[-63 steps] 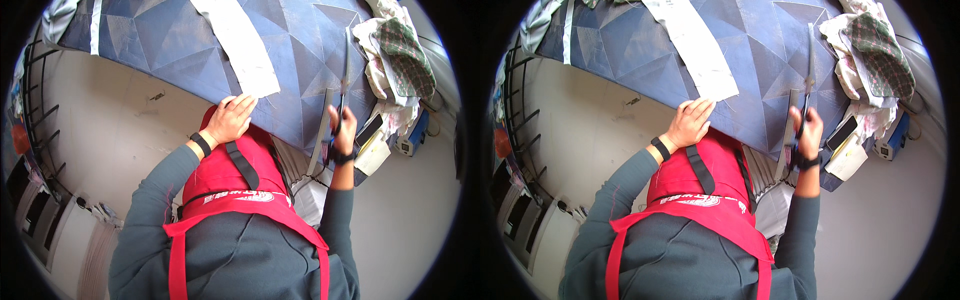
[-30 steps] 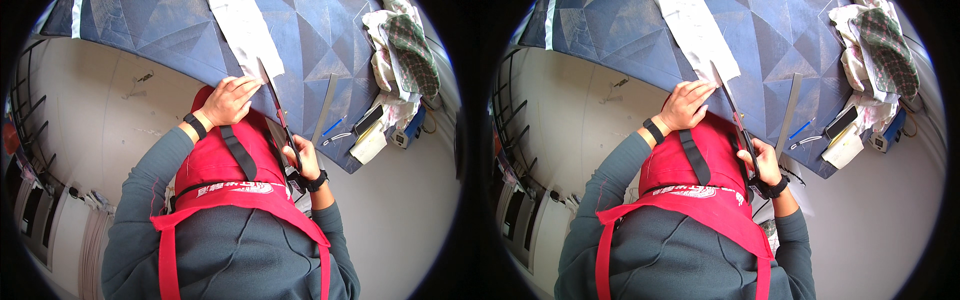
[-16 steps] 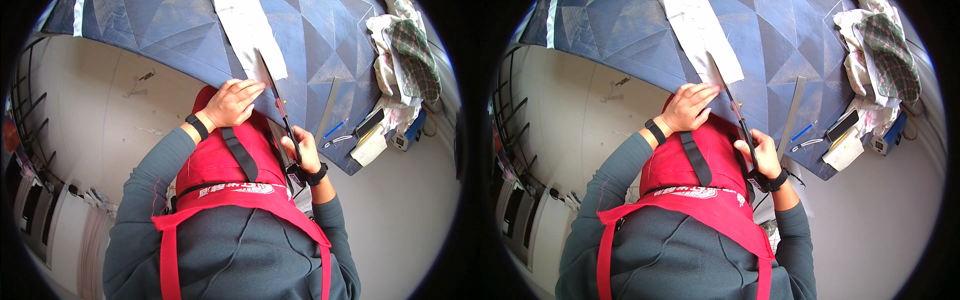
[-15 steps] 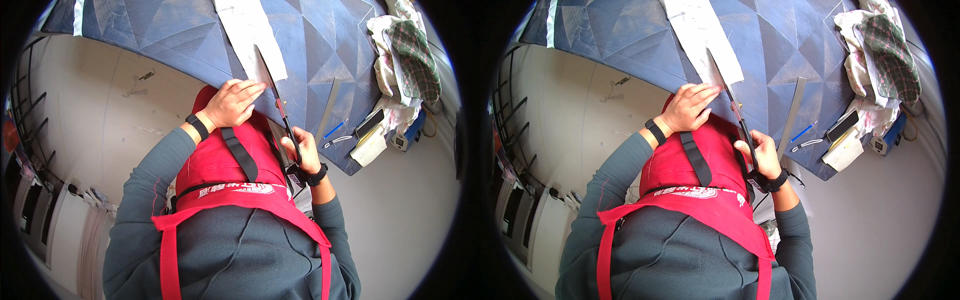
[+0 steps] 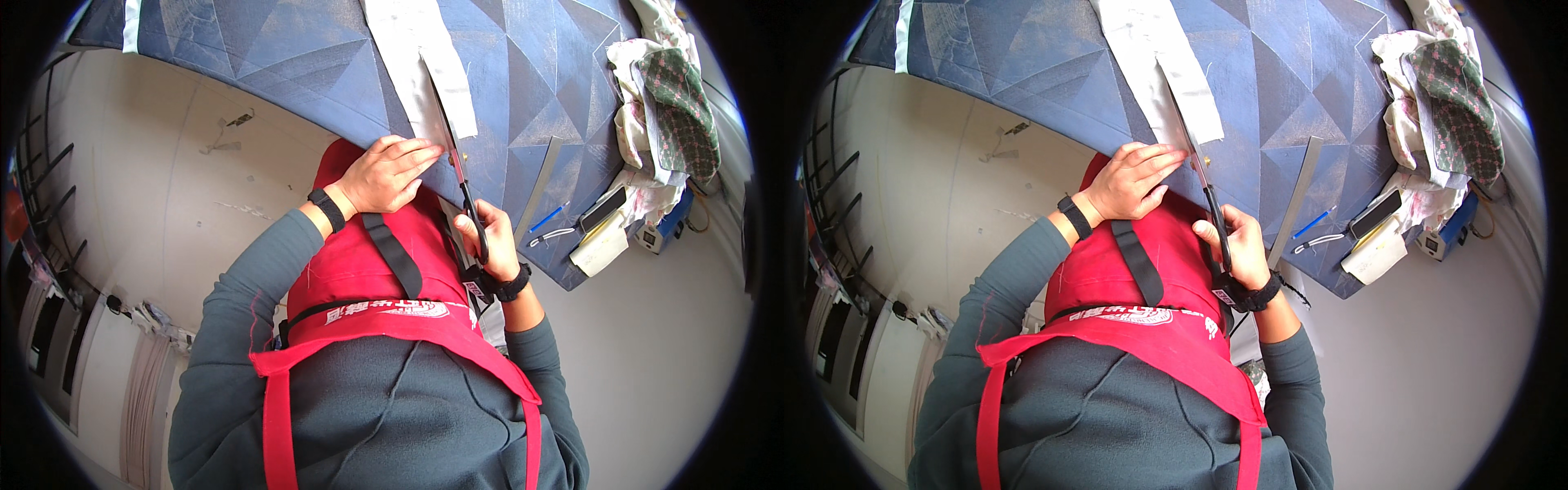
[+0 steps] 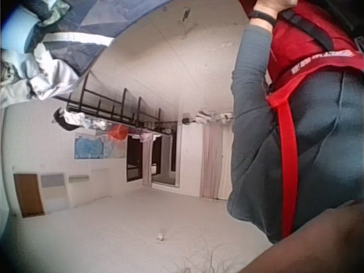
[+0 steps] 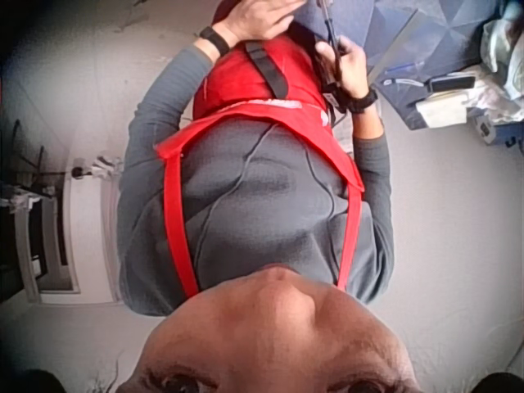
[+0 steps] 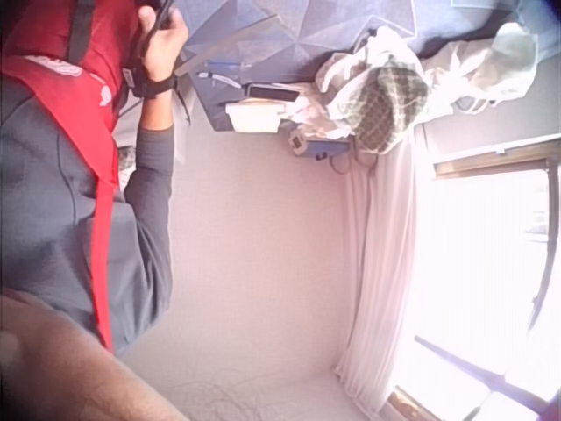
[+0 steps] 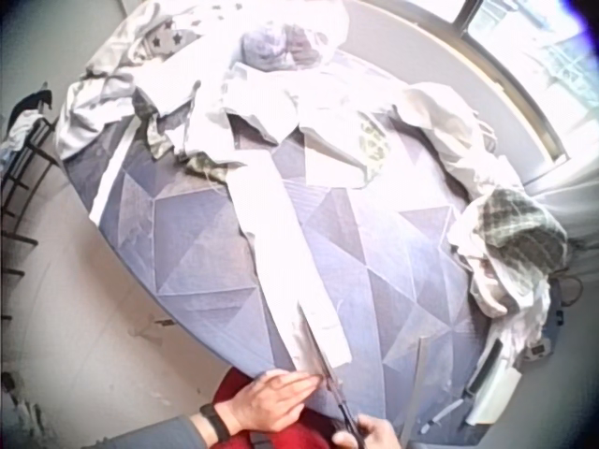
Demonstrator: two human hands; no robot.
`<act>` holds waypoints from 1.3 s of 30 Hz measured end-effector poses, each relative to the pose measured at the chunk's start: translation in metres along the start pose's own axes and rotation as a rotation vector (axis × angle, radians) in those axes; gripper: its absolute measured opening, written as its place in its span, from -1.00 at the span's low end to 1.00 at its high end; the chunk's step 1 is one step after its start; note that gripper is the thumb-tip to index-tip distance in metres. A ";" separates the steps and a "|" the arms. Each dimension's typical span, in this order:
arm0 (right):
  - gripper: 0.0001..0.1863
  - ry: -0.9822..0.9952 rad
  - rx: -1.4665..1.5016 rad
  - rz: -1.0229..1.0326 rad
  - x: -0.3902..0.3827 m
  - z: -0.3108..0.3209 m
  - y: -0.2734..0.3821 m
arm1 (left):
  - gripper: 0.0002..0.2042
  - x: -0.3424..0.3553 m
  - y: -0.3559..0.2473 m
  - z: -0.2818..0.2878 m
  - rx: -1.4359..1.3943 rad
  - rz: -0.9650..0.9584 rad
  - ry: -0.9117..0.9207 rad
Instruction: The person cuts a long white fabric strip into shorter pieces using scissors. They repeatedly fold the fabric, cut along the fold, and place the cut pieces on the table.
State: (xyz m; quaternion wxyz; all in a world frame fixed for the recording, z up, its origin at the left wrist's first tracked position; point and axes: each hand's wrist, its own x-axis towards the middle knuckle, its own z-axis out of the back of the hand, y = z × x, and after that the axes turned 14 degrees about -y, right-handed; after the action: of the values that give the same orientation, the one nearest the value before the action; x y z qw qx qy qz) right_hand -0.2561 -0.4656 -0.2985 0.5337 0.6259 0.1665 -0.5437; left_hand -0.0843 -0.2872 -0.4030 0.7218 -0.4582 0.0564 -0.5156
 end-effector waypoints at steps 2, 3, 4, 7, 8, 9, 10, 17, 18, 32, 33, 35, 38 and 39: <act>-0.66 0.005 -0.003 -0.022 -0.003 -0.001 0.002 | -0.52 0.001 0.000 0.001 -0.013 0.003 -0.004; -0.66 0.008 0.011 -0.025 -0.002 -0.002 0.003 | -0.52 0.001 0.000 0.001 -0.019 0.006 -0.003; -0.66 0.011 0.025 -0.026 -0.001 -0.004 0.003 | -0.52 0.001 0.000 0.002 -0.024 0.008 -0.002; -0.67 0.023 0.066 0.004 0.006 -0.009 0.007 | -0.53 0.000 0.001 0.002 -0.038 -0.005 -0.001; -0.68 0.028 0.080 0.021 0.009 -0.011 0.009 | -0.51 0.000 0.002 0.002 -0.040 -0.007 0.002; -0.68 0.027 0.072 0.022 0.012 -0.013 0.011 | -0.50 0.000 0.002 0.001 -0.042 -0.009 0.005; -0.68 0.026 0.064 0.024 0.014 -0.014 0.013 | -0.49 -0.001 0.003 0.002 -0.043 -0.010 0.008; -0.67 -0.068 -0.096 0.078 0.015 -0.020 0.024 | -0.48 -0.003 0.004 0.002 -0.059 -0.006 0.020; -0.66 -0.085 -0.133 0.078 0.014 -0.020 0.026 | -0.48 -0.003 0.004 0.002 -0.065 -0.002 0.023; -0.67 -0.067 -0.046 0.062 0.031 -0.038 0.053 | -0.46 0.000 0.005 0.007 -0.116 0.017 0.052; -0.68 -0.068 -0.057 0.055 0.030 -0.038 0.054 | -0.46 0.000 0.005 0.007 -0.112 0.013 0.054; -0.69 -0.060 -0.061 0.042 0.029 -0.038 0.056 | -0.46 0.000 0.006 0.007 -0.114 0.018 0.058; -0.69 -0.033 -0.016 0.037 0.033 -0.041 0.060 | -0.50 -0.001 0.006 0.006 -0.119 0.015 0.058; -0.69 -0.025 0.015 0.040 0.035 -0.043 0.062 | -0.50 -0.002 0.006 0.006 -0.125 0.019 0.067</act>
State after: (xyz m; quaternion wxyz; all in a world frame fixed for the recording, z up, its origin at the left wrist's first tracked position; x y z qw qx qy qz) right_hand -0.1734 -0.4652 -0.3059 0.5419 0.6262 0.1435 -0.5419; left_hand -0.0774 -0.2819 -0.4040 0.6944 -0.4844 0.1167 -0.5192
